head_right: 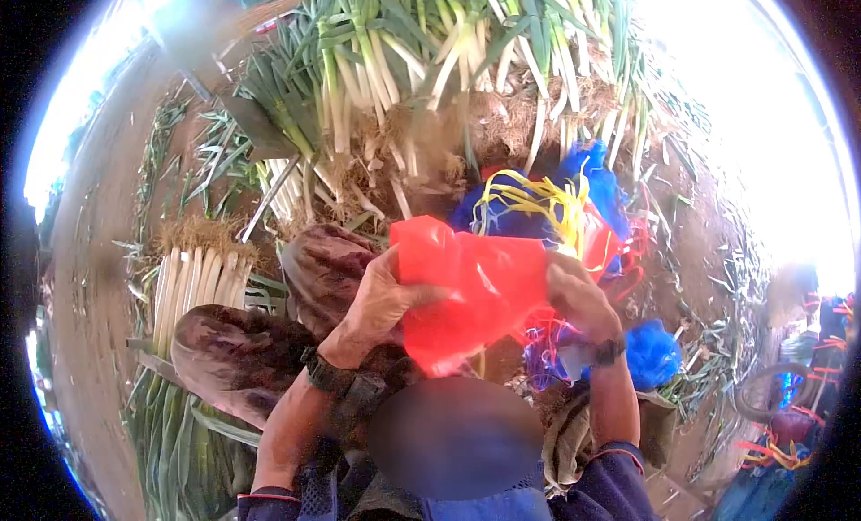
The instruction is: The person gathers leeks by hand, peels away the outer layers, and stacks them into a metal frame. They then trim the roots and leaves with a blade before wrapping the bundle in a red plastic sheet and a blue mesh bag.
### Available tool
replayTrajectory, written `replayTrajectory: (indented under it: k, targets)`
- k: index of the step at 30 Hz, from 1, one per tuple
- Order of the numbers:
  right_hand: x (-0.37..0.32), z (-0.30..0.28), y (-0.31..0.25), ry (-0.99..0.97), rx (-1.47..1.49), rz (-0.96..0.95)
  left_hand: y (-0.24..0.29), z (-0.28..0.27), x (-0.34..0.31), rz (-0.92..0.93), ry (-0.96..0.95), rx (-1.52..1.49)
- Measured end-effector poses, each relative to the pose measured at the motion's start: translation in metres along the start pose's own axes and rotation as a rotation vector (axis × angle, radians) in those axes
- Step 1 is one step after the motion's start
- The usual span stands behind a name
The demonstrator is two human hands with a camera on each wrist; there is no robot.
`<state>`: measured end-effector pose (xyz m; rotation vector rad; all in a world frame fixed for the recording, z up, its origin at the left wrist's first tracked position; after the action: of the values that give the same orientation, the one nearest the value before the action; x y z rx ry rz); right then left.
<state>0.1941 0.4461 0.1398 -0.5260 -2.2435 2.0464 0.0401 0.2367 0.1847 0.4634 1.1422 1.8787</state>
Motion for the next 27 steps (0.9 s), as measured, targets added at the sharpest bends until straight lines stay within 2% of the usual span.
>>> replayTrajectory:
  k: [1, 2, 5, 6, 8, 11, 13, 15, 16, 18, 20, 22, 23, 25, 26, 27]
  targets:
    - [0.003, 0.031, -0.03, -0.112, 0.448, 0.019, 0.001, -0.002, 0.0, 0.001, 0.012, 0.024]
    - [0.01, 0.036, -0.03, -0.118, 0.447, 0.019, 0.0, -0.003, 0.0, 0.004, 0.017, 0.024]
    - [0.027, 0.037, -0.02, 0.037, 0.271, 0.128, 0.007, -0.009, -0.001, 0.095, 0.052, 0.078]
    - [0.031, 0.04, -0.018, 0.032, 0.27, 0.129, 0.01, -0.011, -0.001, 0.104, 0.062, 0.125]
    - [0.035, 0.038, -0.007, 0.123, 0.002, 0.148, 0.009, -0.018, -0.004, 0.108, 0.079, 0.171]
    - [0.04, 0.037, -0.002, 0.199, -0.097, 0.117, 0.006, -0.03, -0.009, 0.085, 0.12, 0.315]
    - [0.042, 0.032, 0.003, 0.236, -0.175, 0.119, 0.008, -0.034, -0.013, 0.064, 0.142, 0.075]
    - [0.043, 0.015, 0.01, 0.348, -0.2, 0.081, 0.021, -0.036, -0.021, 0.057, 0.194, 0.004]
    - [0.043, 0.009, 0.017, 0.343, -0.196, 0.085, 0.027, -0.04, -0.025, 0.051, 0.242, -0.066]
    - [0.04, -0.026, 0.026, 0.492, -0.023, 0.015, 0.035, -0.061, -0.033, 0.067, 0.258, 0.046]
    - [0.036, -0.069, 0.03, 0.6, -0.102, -0.053, 0.05, -0.084, -0.049, 0.123, 0.363, -0.042]
    - [0.035, -0.114, 0.032, 0.671, -0.545, 0.052, 0.064, -0.107, -0.066, 0.189, 0.4, -0.044]
    - [0.039, -0.132, 0.037, 0.661, -0.537, 0.049, 0.068, -0.121, -0.077, 0.195, 0.454, -0.008]
    - [0.041, -0.16, 0.056, 0.654, -0.899, 0.319, 0.076, -0.137, -0.096, 0.188, 0.548, 0.037]
    - [0.043, -0.157, 0.066, 0.641, -0.898, 0.318, 0.076, -0.142, -0.103, 0.186, 0.561, 0.039]
    - [0.04, -0.152, 0.053, 0.794, -1.105, 0.142, 0.075, -0.152, -0.112, 0.183, 0.621, 0.046]
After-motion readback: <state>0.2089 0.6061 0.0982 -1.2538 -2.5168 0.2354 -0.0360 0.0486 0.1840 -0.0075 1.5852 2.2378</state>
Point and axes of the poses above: each hand's wrist, its own x-axis towards the middle knuckle, its own z-axis out of the palm, y = z × x, the point moved 9 cm from there along x, towards the middle knuckle, and after that the axes turned 4 degrees about -x, right-handed, at the moved point
